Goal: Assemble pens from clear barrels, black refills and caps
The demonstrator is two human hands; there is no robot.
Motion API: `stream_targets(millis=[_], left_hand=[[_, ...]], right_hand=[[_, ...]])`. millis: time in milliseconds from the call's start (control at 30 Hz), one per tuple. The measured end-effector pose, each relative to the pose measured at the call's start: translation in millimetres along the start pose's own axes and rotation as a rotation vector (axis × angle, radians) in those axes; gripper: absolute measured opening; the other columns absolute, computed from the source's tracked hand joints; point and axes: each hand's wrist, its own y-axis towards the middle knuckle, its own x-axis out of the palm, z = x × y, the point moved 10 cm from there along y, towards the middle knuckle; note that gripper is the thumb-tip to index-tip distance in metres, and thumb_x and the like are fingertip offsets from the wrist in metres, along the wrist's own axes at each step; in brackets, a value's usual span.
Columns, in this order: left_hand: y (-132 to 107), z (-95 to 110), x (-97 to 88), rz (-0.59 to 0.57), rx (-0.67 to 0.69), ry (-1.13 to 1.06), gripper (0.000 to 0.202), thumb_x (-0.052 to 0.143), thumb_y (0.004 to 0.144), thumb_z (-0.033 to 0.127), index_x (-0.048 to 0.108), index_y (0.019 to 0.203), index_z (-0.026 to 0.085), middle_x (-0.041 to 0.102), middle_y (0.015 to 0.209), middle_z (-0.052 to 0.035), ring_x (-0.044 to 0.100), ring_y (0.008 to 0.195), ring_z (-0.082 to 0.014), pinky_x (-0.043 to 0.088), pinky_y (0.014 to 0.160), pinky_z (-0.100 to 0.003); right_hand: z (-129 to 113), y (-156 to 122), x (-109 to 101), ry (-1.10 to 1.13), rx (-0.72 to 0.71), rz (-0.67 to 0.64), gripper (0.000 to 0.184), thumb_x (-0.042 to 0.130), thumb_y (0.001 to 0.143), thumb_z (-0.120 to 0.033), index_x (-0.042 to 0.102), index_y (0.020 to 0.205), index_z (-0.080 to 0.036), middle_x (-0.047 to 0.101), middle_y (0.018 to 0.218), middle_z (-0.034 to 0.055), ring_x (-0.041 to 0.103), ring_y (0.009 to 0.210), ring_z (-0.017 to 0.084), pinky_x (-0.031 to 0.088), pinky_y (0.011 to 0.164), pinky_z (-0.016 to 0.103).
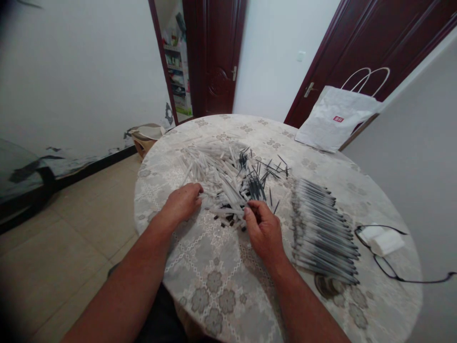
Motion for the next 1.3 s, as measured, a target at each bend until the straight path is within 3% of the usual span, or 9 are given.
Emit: stream_targets(millis=[100, 167, 333, 600, 1100, 1200, 1300], left_hand=[[-1, -2, -12.2, 0.074, 0.053, -0.132, 0.029, 0.053, 0.085, 0.015, 0.071, 0.108, 0.016, 0.069, 0.111, -0.0171, 0.066, 0.100, -0.0294, 0.048, 0.088, -0.039], [0, -5, -18.7, 0.109, 0.072, -0.335, 0.026, 0.055, 0.085, 0.016, 0.072, 0.104, 0.018, 0.071, 0.106, -0.0140, 0.067, 0.094, -0.0261, 0.050, 0.085, -0.037], [3, -5, -12.1, -0.054, 0.015, -0.938, 0.025, 0.063, 0.085, 0.027, 0.071, 0.106, 0.018, 0.069, 0.077, -0.0038, 0.064, 0.066, -0.0171, 0.050, 0.061, -0.027], [2, 0, -18.6, 0.002, -0.030, -1.460, 0.028, 0.071, 0.082, 0.034, 0.076, 0.103, 0.015, 0.056, 0.073, 0.0007, 0.054, 0.064, -0.0106, 0.058, 0.071, -0.031], [1, 10, -14.7, -0.010, -0.020, -1.465, 0.023, 0.073, 0.080, 0.030, 0.075, 0.096, 0.015, 0.052, 0.067, 0.0028, 0.051, 0.061, -0.0103, 0.059, 0.072, -0.033], [2, 11, -12.8, -0.002, -0.046, -1.503, 0.025, 0.075, 0.079, 0.031, 0.075, 0.097, 0.014, 0.056, 0.070, 0.0013, 0.053, 0.062, -0.0103, 0.059, 0.070, -0.032], [2, 12, -11.4, 0.008, -0.057, -1.554, 0.028, 0.076, 0.080, 0.034, 0.076, 0.099, 0.014, 0.067, 0.083, -0.0051, 0.062, 0.075, -0.0147, 0.060, 0.072, -0.032]], right_hand=[[-1, 0, 0, -0.036, -0.016, 0.001, 0.027, 0.057, 0.097, -0.043, 0.065, 0.108, -0.020, 0.072, 0.081, 0.0023, 0.067, 0.074, 0.018, 0.050, 0.070, 0.028], [-2, 0, 0, -0.070, -0.034, 0.004, 0.027, 0.058, 0.097, -0.043, 0.066, 0.107, -0.020, 0.072, 0.083, 0.0028, 0.067, 0.076, 0.019, 0.050, 0.070, 0.028], [-4, 1, 0, -0.095, -0.055, 0.007, 0.027, 0.058, 0.096, -0.042, 0.070, 0.107, -0.020, 0.075, 0.088, 0.0040, 0.068, 0.078, 0.019, 0.051, 0.072, 0.029], [-10, -1, -1, -0.096, -0.120, 0.021, 0.027, 0.058, 0.097, -0.039, 0.072, 0.111, -0.021, 0.076, 0.096, 0.0056, 0.071, 0.082, 0.020, 0.054, 0.076, 0.030], [-22, -4, 8, -0.180, -0.181, -0.042, 0.025, 0.057, 0.098, -0.036, 0.072, 0.110, -0.019, 0.077, 0.092, 0.0052, 0.071, 0.077, 0.019, 0.054, 0.075, 0.029], [-26, -6, 9, -0.206, -0.223, -0.036, 0.025, 0.057, 0.097, -0.034, 0.071, 0.112, -0.019, 0.077, 0.094, 0.0060, 0.071, 0.077, 0.019, 0.055, 0.074, 0.028], [-36, -10, 13, -0.233, -0.310, -0.040, 0.025, 0.056, 0.097, -0.031, 0.071, 0.113, -0.019, 0.077, 0.098, 0.0077, 0.072, 0.084, 0.019, 0.056, 0.079, 0.029]])
